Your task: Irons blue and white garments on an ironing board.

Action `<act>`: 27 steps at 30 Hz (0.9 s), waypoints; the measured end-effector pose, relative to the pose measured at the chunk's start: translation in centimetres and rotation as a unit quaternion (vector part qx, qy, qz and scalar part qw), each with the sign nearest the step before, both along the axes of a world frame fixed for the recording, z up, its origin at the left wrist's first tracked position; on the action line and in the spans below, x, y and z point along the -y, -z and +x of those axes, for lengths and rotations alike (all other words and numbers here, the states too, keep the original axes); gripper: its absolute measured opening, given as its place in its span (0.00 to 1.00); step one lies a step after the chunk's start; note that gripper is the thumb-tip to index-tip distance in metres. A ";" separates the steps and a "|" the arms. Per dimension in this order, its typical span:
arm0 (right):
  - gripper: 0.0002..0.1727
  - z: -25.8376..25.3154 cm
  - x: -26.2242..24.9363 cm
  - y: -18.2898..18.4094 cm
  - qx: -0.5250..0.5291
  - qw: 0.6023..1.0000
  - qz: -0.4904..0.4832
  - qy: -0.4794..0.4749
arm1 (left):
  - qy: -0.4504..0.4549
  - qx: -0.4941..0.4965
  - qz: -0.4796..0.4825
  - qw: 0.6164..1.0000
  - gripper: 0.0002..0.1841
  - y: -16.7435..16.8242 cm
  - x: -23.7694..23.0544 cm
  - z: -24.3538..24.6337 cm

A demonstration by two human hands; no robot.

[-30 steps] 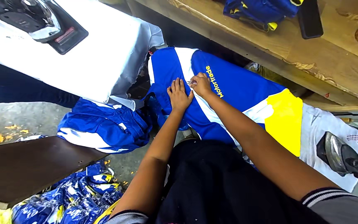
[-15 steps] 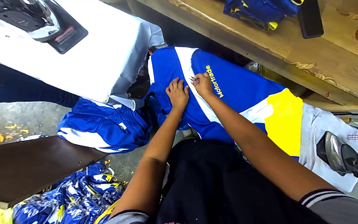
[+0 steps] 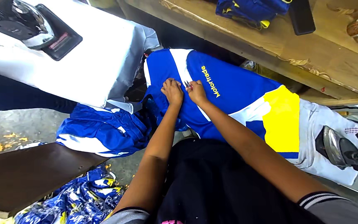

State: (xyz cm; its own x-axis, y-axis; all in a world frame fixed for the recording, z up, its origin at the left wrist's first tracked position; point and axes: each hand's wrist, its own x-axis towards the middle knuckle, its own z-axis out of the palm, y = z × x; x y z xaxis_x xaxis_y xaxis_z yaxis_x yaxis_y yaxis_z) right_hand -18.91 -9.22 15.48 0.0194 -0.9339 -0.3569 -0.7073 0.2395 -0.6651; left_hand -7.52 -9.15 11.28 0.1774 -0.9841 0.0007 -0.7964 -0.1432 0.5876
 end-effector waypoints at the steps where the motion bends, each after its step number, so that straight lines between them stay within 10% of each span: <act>1: 0.18 0.2 0.0 0.0 -0.005 1.000 -0.002 -0.004 | 0.000 -0.013 -0.004 1.000 0.14 0.1 -0.1 0.1; 27: 0.15 2.0 0.0 0.7 -0.008 0.999 -0.051 -0.012 | -0.007 -0.084 -0.013 0.996 0.13 0.0 -0.2 0.6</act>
